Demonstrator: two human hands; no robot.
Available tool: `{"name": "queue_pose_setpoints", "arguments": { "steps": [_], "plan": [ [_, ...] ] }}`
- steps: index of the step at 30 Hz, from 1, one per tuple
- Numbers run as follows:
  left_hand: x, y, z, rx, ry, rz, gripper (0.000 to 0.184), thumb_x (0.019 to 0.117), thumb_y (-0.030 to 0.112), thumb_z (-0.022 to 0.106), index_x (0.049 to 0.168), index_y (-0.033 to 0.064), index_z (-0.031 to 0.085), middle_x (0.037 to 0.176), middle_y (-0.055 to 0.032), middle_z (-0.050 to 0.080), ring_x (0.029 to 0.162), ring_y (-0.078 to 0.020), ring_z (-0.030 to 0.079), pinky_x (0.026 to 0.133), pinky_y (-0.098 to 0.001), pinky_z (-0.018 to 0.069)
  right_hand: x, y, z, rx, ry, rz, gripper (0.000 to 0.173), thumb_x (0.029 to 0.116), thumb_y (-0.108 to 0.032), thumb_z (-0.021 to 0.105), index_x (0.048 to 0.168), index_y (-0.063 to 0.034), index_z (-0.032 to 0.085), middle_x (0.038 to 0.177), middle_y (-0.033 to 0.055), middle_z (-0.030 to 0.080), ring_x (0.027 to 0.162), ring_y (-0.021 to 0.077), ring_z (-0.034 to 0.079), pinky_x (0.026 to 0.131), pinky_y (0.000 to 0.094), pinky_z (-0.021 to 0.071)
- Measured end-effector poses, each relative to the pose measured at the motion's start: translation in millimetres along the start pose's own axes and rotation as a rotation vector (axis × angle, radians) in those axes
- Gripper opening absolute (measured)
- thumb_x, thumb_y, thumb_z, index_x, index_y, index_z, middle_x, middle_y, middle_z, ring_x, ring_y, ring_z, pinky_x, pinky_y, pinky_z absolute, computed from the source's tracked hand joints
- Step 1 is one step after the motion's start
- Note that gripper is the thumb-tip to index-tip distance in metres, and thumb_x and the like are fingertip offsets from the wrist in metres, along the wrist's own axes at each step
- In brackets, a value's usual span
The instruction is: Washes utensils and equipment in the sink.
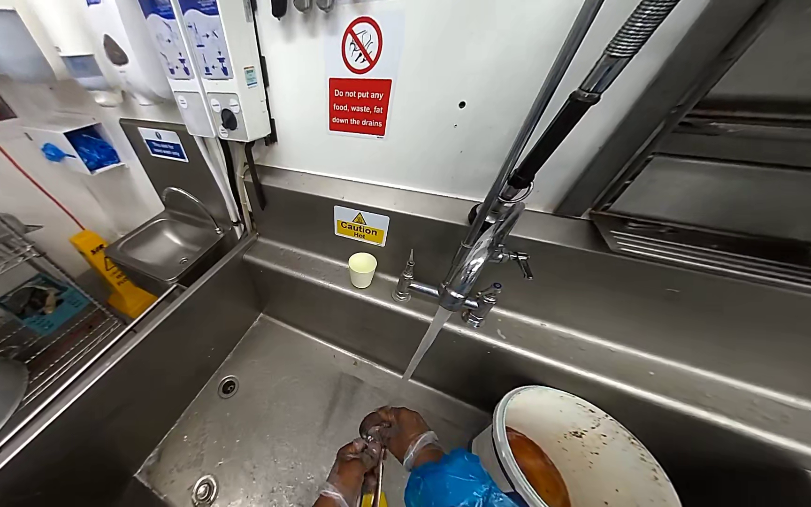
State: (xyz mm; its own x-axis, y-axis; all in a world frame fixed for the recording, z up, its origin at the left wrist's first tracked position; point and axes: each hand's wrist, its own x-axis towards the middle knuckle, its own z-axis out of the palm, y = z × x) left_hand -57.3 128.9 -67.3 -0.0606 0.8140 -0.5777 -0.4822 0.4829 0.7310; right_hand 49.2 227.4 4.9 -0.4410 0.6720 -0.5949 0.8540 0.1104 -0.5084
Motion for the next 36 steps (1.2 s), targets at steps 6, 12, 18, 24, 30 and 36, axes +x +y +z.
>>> {"name": "queue_pose_setpoints", "arguments": {
  "steps": [6, 12, 18, 24, 30, 36],
  "plan": [
    [-0.7, 7.5, 0.5, -0.051, -0.113, -0.083, 0.011, 0.1083, 0.008, 0.043, 0.112, 0.0031, 0.052, 0.085, -0.006, 0.069, 0.075, -0.014, 0.068, 0.069, -0.0279, 0.0561, 0.8, 8.2, 2.1, 0.036, 0.013, -0.06, 0.03, 0.1021, -0.023, 0.061, 0.124, -0.0051, 0.071, 0.124, 0.0174, 0.07, 0.12, 0.0304, 0.064, 0.108, 0.0484, 0.0451],
    [-10.9, 19.5, 17.2, 0.007, -0.106, -0.079, 0.007, 0.1063, 0.003, 0.048, 0.107, 0.0024, 0.055, 0.078, -0.0066, 0.072, 0.069, -0.0145, 0.071, 0.066, -0.0278, 0.0583, 4.0, 13.8, 7.2, 0.164, 0.076, -0.009, 0.032, 0.1045, -0.031, 0.059, 0.119, -0.006, 0.073, 0.117, 0.0153, 0.072, 0.112, 0.0268, 0.067, 0.103, 0.0465, 0.0483],
    [-6.4, 15.3, 12.7, 0.085, -0.189, -0.049, 0.017, 0.1082, 0.006, 0.041, 0.102, 0.0033, 0.056, 0.072, -0.0027, 0.07, 0.057, -0.0067, 0.064, 0.057, -0.0207, 0.0521, 2.8, 18.2, 11.5, 0.265, 0.079, -0.122, 0.048, 0.091, -0.01, 0.072, 0.137, -0.0042, 0.061, 0.129, 0.0192, 0.066, 0.12, 0.0283, 0.063, 0.108, 0.0439, 0.0472],
    [0.8, 16.2, 15.5, 0.167, -0.273, -0.057, 0.027, 0.1111, 0.013, 0.036, 0.102, 0.003, 0.059, 0.067, 0.0021, 0.063, 0.054, -0.0037, 0.056, 0.055, -0.0183, 0.048, 0.6, 21.4, 0.2, 0.218, 0.128, -0.034, 0.035, 0.1031, -0.035, 0.062, 0.107, -0.0026, 0.074, 0.102, 0.0159, 0.072, 0.098, 0.0271, 0.068, 0.093, 0.0484, 0.0506],
    [1.8, 12.9, 16.9, 0.139, -0.164, -0.092, 0.028, 0.1116, 0.013, 0.036, 0.104, 0.0004, 0.06, 0.064, 0.002, 0.06, 0.052, -0.0042, 0.054, 0.053, -0.0183, 0.046, -6.6, 6.0, -3.2, -0.142, 0.035, 0.009, 0.04, 0.1096, -0.023, 0.046, 0.141, -0.0027, 0.059, 0.136, 0.0229, 0.063, 0.128, 0.0376, 0.059, 0.111, 0.0532, 0.0423],
    [6.5, 15.3, 12.1, 0.102, 0.053, -0.154, 0.027, 0.1117, 0.015, 0.039, 0.114, -0.0027, 0.059, 0.076, -0.0051, 0.065, 0.062, -0.0099, 0.061, 0.059, -0.0231, 0.0485, -8.0, 11.6, -4.9, 0.089, 0.101, 0.037, 0.035, 0.1084, -0.017, 0.049, 0.137, -0.0024, 0.062, 0.133, 0.0199, 0.066, 0.125, 0.0319, 0.062, 0.111, 0.0468, 0.0435]
  ]
}}
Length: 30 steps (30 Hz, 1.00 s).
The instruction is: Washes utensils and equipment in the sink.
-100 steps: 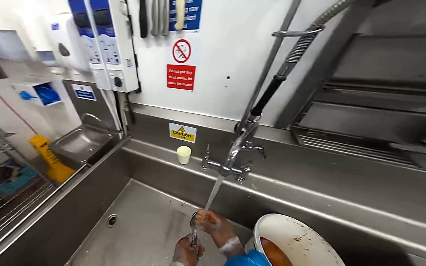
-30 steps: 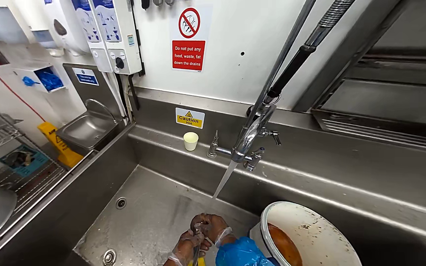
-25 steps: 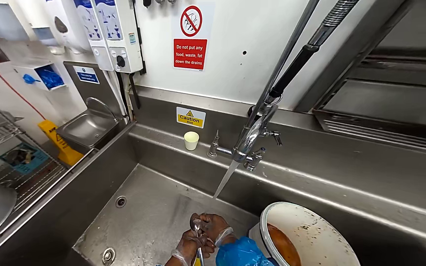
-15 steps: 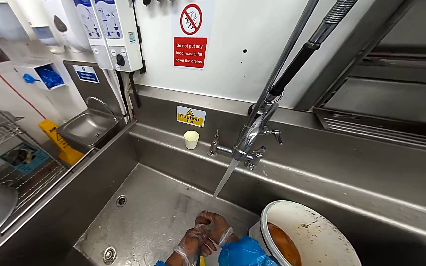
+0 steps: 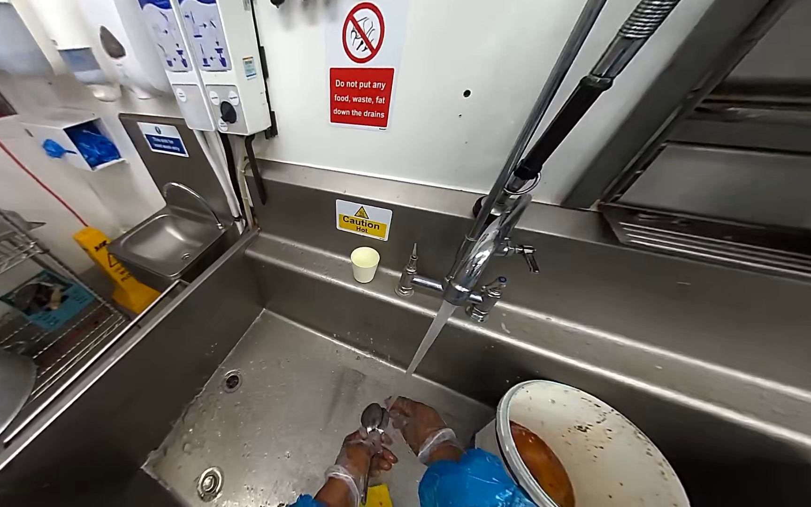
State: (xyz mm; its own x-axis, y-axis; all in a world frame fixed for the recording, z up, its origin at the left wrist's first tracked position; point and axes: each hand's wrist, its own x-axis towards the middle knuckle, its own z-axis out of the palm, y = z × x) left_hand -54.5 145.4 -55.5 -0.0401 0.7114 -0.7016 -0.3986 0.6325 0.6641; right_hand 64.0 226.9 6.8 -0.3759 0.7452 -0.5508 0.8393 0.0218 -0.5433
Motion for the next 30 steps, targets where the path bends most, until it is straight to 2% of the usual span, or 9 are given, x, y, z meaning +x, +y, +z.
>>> {"name": "queue_pose_setpoints", "arguments": {
  "steps": [4, 8, 10, 12, 15, 17, 21, 26, 30],
  "plan": [
    [2.0, 1.3, 0.1, -0.042, 0.03, -0.043, 0.031, 0.1129, 0.016, 0.033, 0.117, -0.0018, 0.058, 0.084, -0.0079, 0.067, 0.067, -0.0129, 0.062, 0.06, -0.0261, 0.0488, -5.6, -10.5, -8.1, 0.166, 0.086, -0.02, 0.027, 0.1036, -0.01, 0.057, 0.126, -0.0029, 0.069, 0.119, 0.0162, 0.072, 0.111, 0.0263, 0.068, 0.102, 0.0423, 0.05],
    [-1.6, 6.5, 4.2, -0.064, -0.037, -0.061, 0.032, 0.1129, 0.019, 0.034, 0.116, -0.0006, 0.06, 0.088, -0.0088, 0.069, 0.074, -0.0157, 0.066, 0.068, -0.0295, 0.0535, -8.7, -18.5, -15.8, 0.205, 0.05, -0.032, 0.028, 0.1022, -0.01, 0.06, 0.128, -0.0046, 0.069, 0.123, 0.0147, 0.071, 0.115, 0.0235, 0.067, 0.105, 0.0397, 0.0494],
    [-0.9, 9.3, 5.1, -0.086, -0.036, -0.047, 0.029, 0.1121, 0.017, 0.037, 0.114, -0.0007, 0.06, 0.084, -0.0088, 0.069, 0.069, -0.0151, 0.066, 0.065, -0.0283, 0.0533, -8.0, -15.9, -15.8, 0.254, 0.074, -0.057, 0.025, 0.1011, -0.01, 0.062, 0.124, -0.0044, 0.071, 0.118, 0.0134, 0.072, 0.109, 0.0209, 0.069, 0.101, 0.0376, 0.0522],
    [-1.8, 9.7, 5.8, -0.071, -0.055, -0.027, 0.02, 0.1104, 0.015, 0.042, 0.117, 0.0022, 0.056, 0.079, -0.0062, 0.067, 0.057, -0.0102, 0.058, 0.055, -0.0235, 0.0477, -8.3, -13.0, -17.3, 0.269, 0.108, -0.08, 0.024, 0.1006, -0.011, 0.063, 0.122, -0.0046, 0.072, 0.115, 0.013, 0.073, 0.106, 0.0201, 0.069, 0.099, 0.0379, 0.0527],
    [-4.3, 8.4, 5.7, -0.13, -0.064, 0.032, 0.006, 0.1066, 0.005, 0.045, 0.111, 0.0044, 0.048, 0.068, -0.0014, 0.053, 0.047, -0.0061, 0.044, 0.045, -0.0191, 0.0386, -11.0, -14.1, -21.8, 0.196, 0.116, -0.083, 0.025, 0.1008, -0.014, 0.063, 0.123, -0.0073, 0.073, 0.12, 0.0125, 0.073, 0.114, 0.0214, 0.067, 0.103, 0.0402, 0.0494],
    [-4.2, 7.4, 5.7, -0.137, -0.046, 0.047, 0.003, 0.1061, 0.004, 0.046, 0.107, 0.004, 0.049, 0.06, 0.0004, 0.048, 0.043, -0.0048, 0.042, 0.041, -0.0175, 0.0363, -11.4, -14.9, -23.3, 0.154, 0.096, -0.062, 0.027, 0.1026, -0.015, 0.06, 0.126, -0.0079, 0.072, 0.123, 0.0123, 0.072, 0.118, 0.0223, 0.066, 0.106, 0.041, 0.0478],
    [1.1, 6.9, 5.5, -0.151, 0.036, 0.03, 0.006, 0.1065, 0.006, 0.048, 0.108, 0.0011, 0.051, 0.064, -0.0033, 0.056, 0.046, -0.0065, 0.048, 0.044, -0.0188, 0.0396, -10.6, -13.9, -21.6, 0.162, 0.074, -0.059, 0.027, 0.1019, -0.012, 0.06, 0.126, -0.0067, 0.071, 0.123, 0.0132, 0.071, 0.115, 0.0227, 0.067, 0.104, 0.04, 0.0495],
    [0.2, 9.3, 7.5, -0.221, 0.092, 0.028, 0.011, 0.108, 0.007, 0.045, 0.11, -0.0005, 0.053, 0.071, -0.0069, 0.063, 0.054, -0.0097, 0.056, 0.05, -0.0217, 0.0452, -8.0, -13.1, -19.5, 0.213, 0.078, -0.054, 0.025, 0.1019, -0.011, 0.06, 0.124, -0.0052, 0.071, 0.116, 0.0128, 0.073, 0.105, 0.0205, 0.069, 0.098, 0.038, 0.052],
    [3.5, 8.9, 9.4, -0.247, 0.144, 0.047, 0.014, 0.1081, 0.01, 0.048, 0.109, -0.0021, 0.054, 0.076, -0.0092, 0.067, 0.058, -0.0111, 0.061, 0.052, -0.0224, 0.0471, -8.6, -13.6, -18.6, 0.216, 0.077, -0.065, 0.026, 0.1012, -0.009, 0.061, 0.125, -0.0045, 0.071, 0.118, 0.0143, 0.072, 0.108, 0.0226, 0.068, 0.1, 0.0393, 0.0513]
  ]
}}
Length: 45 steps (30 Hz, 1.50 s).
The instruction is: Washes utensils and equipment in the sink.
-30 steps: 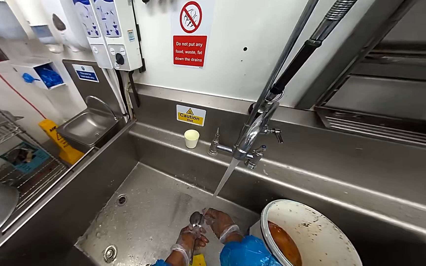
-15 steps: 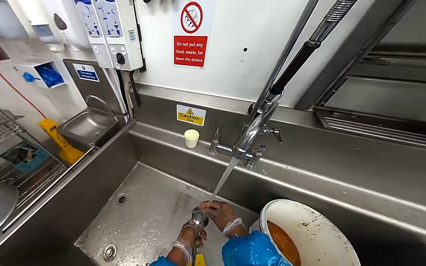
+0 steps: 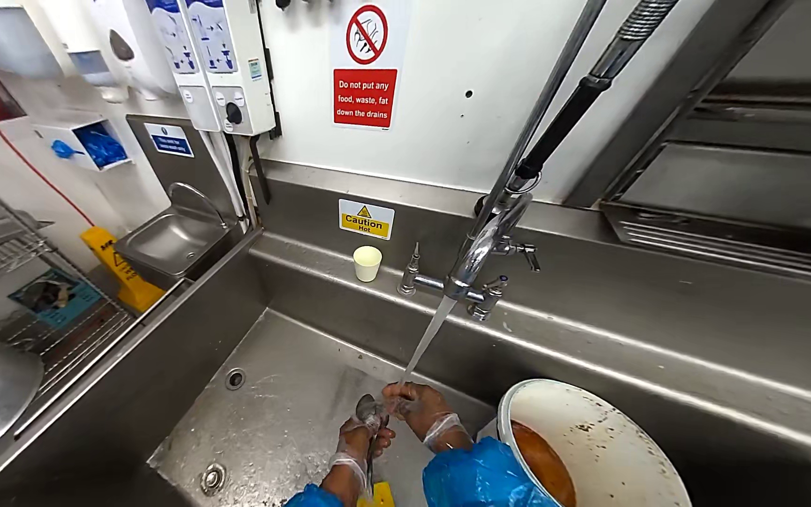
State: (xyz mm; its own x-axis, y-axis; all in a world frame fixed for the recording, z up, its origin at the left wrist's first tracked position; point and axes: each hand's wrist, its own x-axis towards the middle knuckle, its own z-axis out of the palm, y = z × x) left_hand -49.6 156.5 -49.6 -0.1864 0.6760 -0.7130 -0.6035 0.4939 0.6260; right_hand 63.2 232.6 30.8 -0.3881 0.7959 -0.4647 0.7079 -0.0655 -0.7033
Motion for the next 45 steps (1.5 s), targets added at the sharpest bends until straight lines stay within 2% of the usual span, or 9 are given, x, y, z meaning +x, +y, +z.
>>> {"name": "queue_pose_setpoints", "arguments": {
  "steps": [7, 10, 12, 15, 23, 31, 36, 41, 45],
  "plan": [
    [-3.3, -1.8, 3.4, 0.195, -0.099, 0.061, 0.022, 0.1076, 0.002, 0.043, 0.123, -0.0086, 0.053, 0.093, -0.0124, 0.065, 0.075, -0.015, 0.066, 0.07, -0.0283, 0.0562, -5.3, -6.9, -0.9, 0.041, -0.004, -0.022, 0.025, 0.1021, -0.011, 0.061, 0.124, -0.0035, 0.07, 0.118, 0.0145, 0.072, 0.11, 0.0217, 0.068, 0.101, 0.0388, 0.0515],
    [-1.3, -1.2, 6.2, 0.176, -0.069, 0.094, 0.022, 0.1061, 0.0, 0.045, 0.125, -0.01, 0.052, 0.095, -0.0144, 0.066, 0.076, -0.0152, 0.067, 0.071, -0.0282, 0.0567, -4.2, -2.7, -3.3, 0.044, -0.001, -0.007, 0.025, 0.102, -0.011, 0.061, 0.124, -0.003, 0.07, 0.119, 0.0148, 0.072, 0.109, 0.0219, 0.068, 0.101, 0.0388, 0.0512],
    [-3.5, 1.2, 4.7, 0.136, -0.099, 0.109, 0.025, 0.1061, 0.0, 0.045, 0.128, -0.0097, 0.053, 0.102, -0.0152, 0.066, 0.082, -0.0163, 0.067, 0.076, -0.0296, 0.0567, -3.2, -0.2, -2.8, 0.068, -0.004, 0.005, 0.025, 0.1022, -0.01, 0.061, 0.125, -0.0019, 0.069, 0.119, 0.0153, 0.071, 0.108, 0.0215, 0.069, 0.1, 0.0378, 0.0522],
    [-8.7, 9.3, 7.5, 0.103, -0.086, 0.08, 0.02, 0.1074, 0.003, 0.044, 0.121, -0.007, 0.055, 0.094, -0.011, 0.066, 0.079, -0.0139, 0.065, 0.072, -0.0275, 0.0547, -5.8, -1.6, -2.6, 0.083, -0.003, 0.029, 0.026, 0.1021, -0.009, 0.06, 0.125, -0.0019, 0.069, 0.118, 0.0153, 0.071, 0.105, 0.0204, 0.069, 0.097, 0.0368, 0.0533],
    [-15.4, 12.2, 12.2, 0.147, -0.143, 0.097, 0.021, 0.1047, -0.002, 0.048, 0.124, -0.0079, 0.055, 0.1, -0.0107, 0.064, 0.084, -0.0135, 0.065, 0.077, -0.0283, 0.0564, -4.3, -3.2, -3.6, 0.046, -0.007, 0.026, 0.025, 0.102, -0.011, 0.061, 0.125, -0.003, 0.07, 0.118, 0.0147, 0.071, 0.106, 0.0211, 0.068, 0.098, 0.0386, 0.0516],
    [-8.0, 8.1, 10.2, 0.189, -0.142, 0.097, 0.025, 0.1039, -0.003, 0.049, 0.128, -0.0098, 0.053, 0.112, -0.0153, 0.062, 0.094, -0.0156, 0.063, 0.085, -0.0294, 0.0552, -6.7, -4.5, -5.2, 0.036, 0.005, 0.026, 0.026, 0.1024, -0.011, 0.06, 0.125, -0.0028, 0.07, 0.119, 0.0153, 0.071, 0.11, 0.0228, 0.068, 0.1, 0.0404, 0.0506],
    [-2.2, 5.2, 10.8, 0.266, -0.165, 0.084, 0.026, 0.1039, -0.002, 0.05, 0.129, -0.0088, 0.054, 0.112, -0.0148, 0.062, 0.093, -0.0149, 0.063, 0.084, -0.029, 0.0547, -7.4, -5.1, -8.4, -0.047, -0.014, 0.015, 0.027, 0.1032, -0.014, 0.059, 0.126, -0.0042, 0.07, 0.123, 0.0158, 0.071, 0.117, 0.0252, 0.066, 0.106, 0.0428, 0.0475],
    [-5.2, 5.7, 15.3, 0.272, -0.141, 0.086, 0.024, 0.1033, -0.003, 0.051, 0.125, -0.0098, 0.055, 0.108, -0.0142, 0.062, 0.089, -0.0134, 0.062, 0.08, -0.0273, 0.0547, -6.2, -1.8, -8.1, -0.048, -0.011, 0.015, 0.026, 0.1028, -0.013, 0.059, 0.125, -0.0053, 0.071, 0.121, 0.0155, 0.071, 0.115, 0.0252, 0.067, 0.104, 0.0431, 0.0484],
    [-7.3, 5.4, 15.2, 0.309, -0.129, 0.143, 0.028, 0.1035, -0.002, 0.051, 0.13, -0.0103, 0.056, 0.12, -0.0186, 0.063, 0.1, -0.016, 0.063, 0.088, -0.0288, 0.0537, -2.6, 4.7, -10.3, -0.043, -0.023, 0.038, 0.027, 0.1045, -0.016, 0.057, 0.124, -0.004, 0.071, 0.121, 0.0156, 0.071, 0.114, 0.0248, 0.067, 0.104, 0.0437, 0.0479]
  ]
}}
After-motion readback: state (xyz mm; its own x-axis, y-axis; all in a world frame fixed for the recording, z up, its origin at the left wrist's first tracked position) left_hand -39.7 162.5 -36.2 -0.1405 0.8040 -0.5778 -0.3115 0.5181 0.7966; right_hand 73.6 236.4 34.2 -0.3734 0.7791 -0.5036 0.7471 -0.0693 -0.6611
